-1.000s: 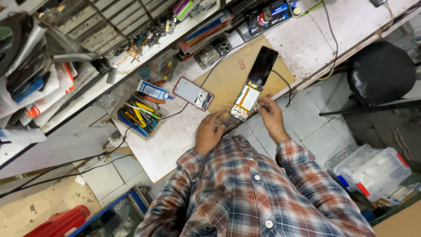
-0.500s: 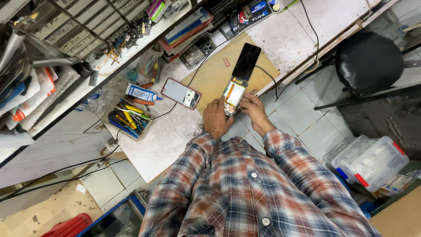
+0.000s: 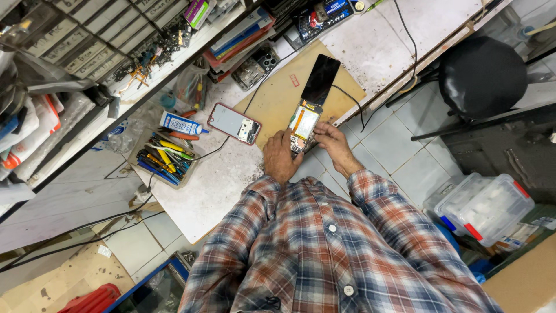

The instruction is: The person reassembles a disassembled smartphone on a workbench, aligning and pressing the screen assembly onto the chassis, then powers on the device to verify the display functions. The person handles the phone and its internal components by hand.

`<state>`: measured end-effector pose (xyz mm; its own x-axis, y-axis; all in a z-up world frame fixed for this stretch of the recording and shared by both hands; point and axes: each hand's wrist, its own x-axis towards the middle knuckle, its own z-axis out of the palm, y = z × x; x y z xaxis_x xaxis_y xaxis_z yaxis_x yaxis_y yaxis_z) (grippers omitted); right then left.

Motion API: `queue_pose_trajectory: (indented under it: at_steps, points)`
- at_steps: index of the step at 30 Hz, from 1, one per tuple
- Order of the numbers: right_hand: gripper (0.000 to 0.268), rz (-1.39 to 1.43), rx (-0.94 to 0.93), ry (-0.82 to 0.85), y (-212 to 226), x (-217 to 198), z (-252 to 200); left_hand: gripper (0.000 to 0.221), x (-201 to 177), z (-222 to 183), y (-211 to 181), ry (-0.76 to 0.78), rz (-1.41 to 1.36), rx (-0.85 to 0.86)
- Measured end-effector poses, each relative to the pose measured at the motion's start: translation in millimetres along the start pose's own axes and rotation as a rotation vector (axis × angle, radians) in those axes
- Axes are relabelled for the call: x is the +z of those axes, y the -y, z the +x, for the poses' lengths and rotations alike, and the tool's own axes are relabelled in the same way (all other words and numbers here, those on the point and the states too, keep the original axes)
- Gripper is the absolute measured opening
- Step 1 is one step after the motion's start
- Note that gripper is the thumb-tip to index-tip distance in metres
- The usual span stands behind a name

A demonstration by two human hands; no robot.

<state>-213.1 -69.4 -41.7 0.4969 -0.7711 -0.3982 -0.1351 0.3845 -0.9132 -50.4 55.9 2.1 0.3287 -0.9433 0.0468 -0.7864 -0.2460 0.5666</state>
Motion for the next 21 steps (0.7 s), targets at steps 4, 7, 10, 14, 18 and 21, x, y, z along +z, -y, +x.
queue_pose_trajectory:
  at_steps: [4,7,10,14,18,21]
  points:
    - [0.041,-0.012,0.0,0.012,2,-1,-1,0.081,-3,-2,3,0.006,-0.009,0.042]
    - [0.04,-0.051,0.009,-0.006,4,-1,-3,0.081,-5,-2,6,0.004,-0.006,0.067]
    - [0.04,-0.052,0.002,-0.004,8,0,-9,0.081,-6,-3,6,0.013,-0.005,0.07]
    - [0.037,-0.075,-0.04,0.063,14,0,-26,0.082,-8,-5,12,0.045,-0.048,0.073]
    - [0.036,-0.274,-0.053,0.297,17,-8,-60,0.078,-7,-4,21,0.019,-0.115,0.09]
    - [0.038,-0.321,-0.045,0.499,9,-4,-81,0.074,-5,-1,28,-0.083,-0.204,0.127]
